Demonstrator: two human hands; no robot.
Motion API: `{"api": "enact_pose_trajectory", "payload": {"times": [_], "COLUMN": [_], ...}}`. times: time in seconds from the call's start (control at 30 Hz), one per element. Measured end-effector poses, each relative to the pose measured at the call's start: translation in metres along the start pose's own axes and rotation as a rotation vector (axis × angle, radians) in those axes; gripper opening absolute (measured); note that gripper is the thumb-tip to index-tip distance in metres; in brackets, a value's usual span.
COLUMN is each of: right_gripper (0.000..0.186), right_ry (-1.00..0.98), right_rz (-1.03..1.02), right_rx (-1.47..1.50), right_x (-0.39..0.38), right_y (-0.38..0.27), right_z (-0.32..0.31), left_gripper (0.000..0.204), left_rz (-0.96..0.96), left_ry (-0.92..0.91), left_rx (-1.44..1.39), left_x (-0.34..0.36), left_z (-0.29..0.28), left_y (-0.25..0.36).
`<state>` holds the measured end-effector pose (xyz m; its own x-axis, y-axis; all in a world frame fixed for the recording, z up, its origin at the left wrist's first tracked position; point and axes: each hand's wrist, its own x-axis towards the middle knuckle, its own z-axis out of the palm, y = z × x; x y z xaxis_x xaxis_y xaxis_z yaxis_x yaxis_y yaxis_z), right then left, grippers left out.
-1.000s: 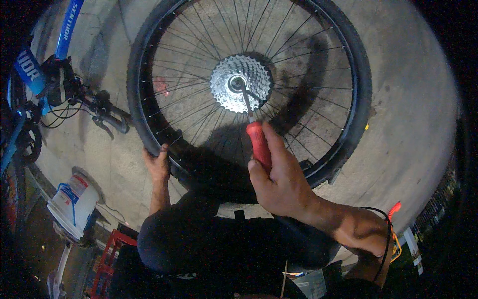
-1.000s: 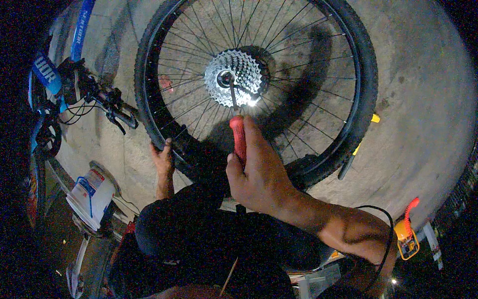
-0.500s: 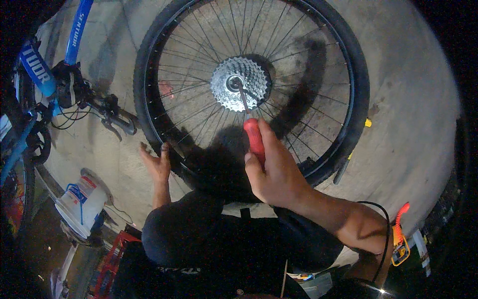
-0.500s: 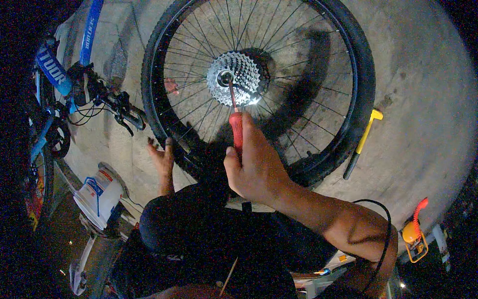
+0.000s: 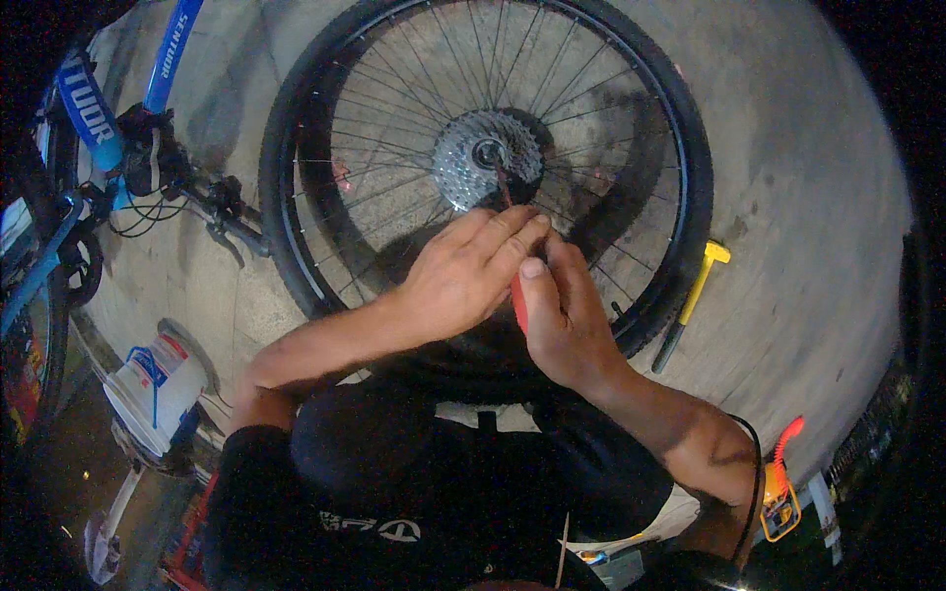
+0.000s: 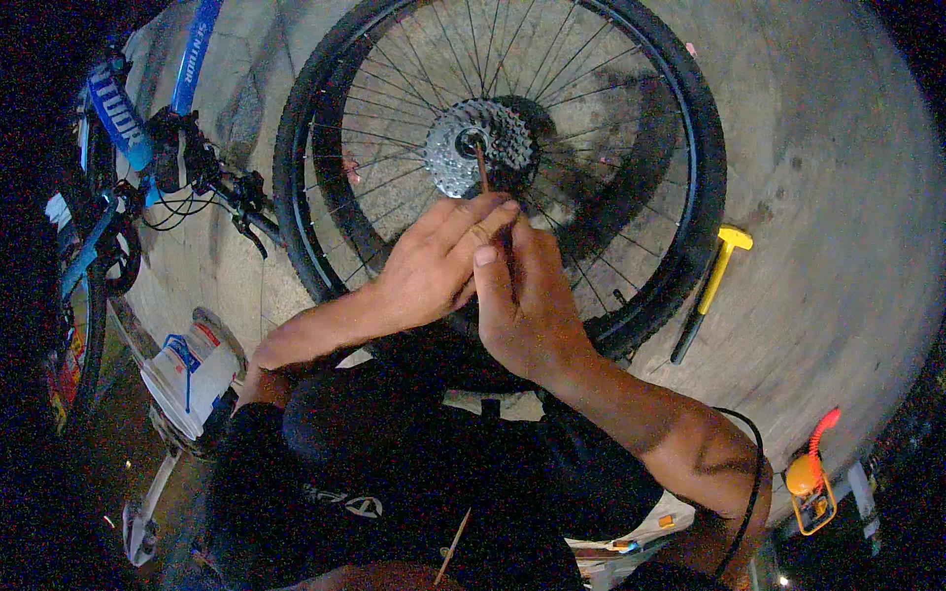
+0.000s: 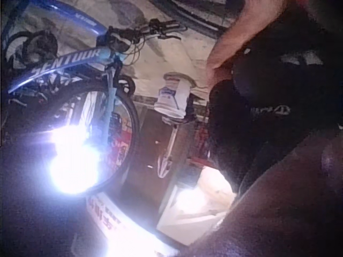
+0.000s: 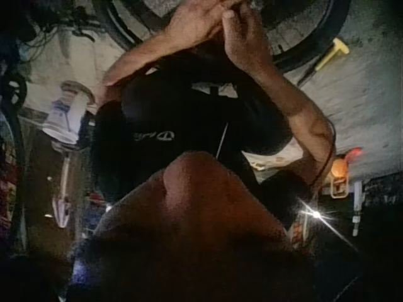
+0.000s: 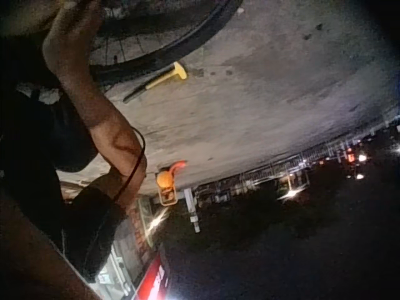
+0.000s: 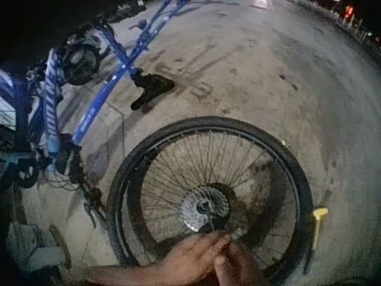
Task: The person removes a bicycle wheel, inspects the cassette and hub, then uses a punch and hammer to tap the cassette area. The person retrieves tools from a red toolbox and continues tapping the wheel hub while holding the wheel on the floor.
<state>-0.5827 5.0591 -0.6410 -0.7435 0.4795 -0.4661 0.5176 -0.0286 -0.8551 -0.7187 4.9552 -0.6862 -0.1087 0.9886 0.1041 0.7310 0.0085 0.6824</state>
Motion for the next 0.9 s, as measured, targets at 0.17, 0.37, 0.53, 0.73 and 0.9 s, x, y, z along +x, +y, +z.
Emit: {"api": "enact_pose_trajectory", "payload": {"times": [0.17, 0.37, 0.53, 0.73, 0.9], "right_gripper": [0.048, 0.044, 0.057, 0.034, 0.038], "right_ry": [0.001, 0.785, 0.606, 0.705, 0.807], "right_rz": [-0.162, -0.016, 0.232, 0.281, 0.401], "right_rx": [-0.052, -0.378, -0.648, -0.588, -0.424], "right_x": [-0.008, -0.039, -0.081, -0.081, -0.08], "right_y": [0.033, 0.219, 0.362, 0.402, 0.365], "right_z": [-0.046, -0.198, -0.206, -0.213, -0.204], "left_gripper": [0.05, 0.039, 0.036, 0.041, 0.043], "left_rz": [0.034, 0.09, 0.111, 0.083, 0.112], "left_ry": [0.108, 0.157, 0.017, -0.179, -0.194], "left_rx": [0.032, 0.073, 0.173, 0.238, 0.035], "left_x": [0.007, 0.032, 0.033, 0.045, 0.05], "left_z": [0.014, 0.024, 0.024, 0.022, 0.025], "left_y": [-0.004, -0.002, -0.004, 0.008, -0.005]}}
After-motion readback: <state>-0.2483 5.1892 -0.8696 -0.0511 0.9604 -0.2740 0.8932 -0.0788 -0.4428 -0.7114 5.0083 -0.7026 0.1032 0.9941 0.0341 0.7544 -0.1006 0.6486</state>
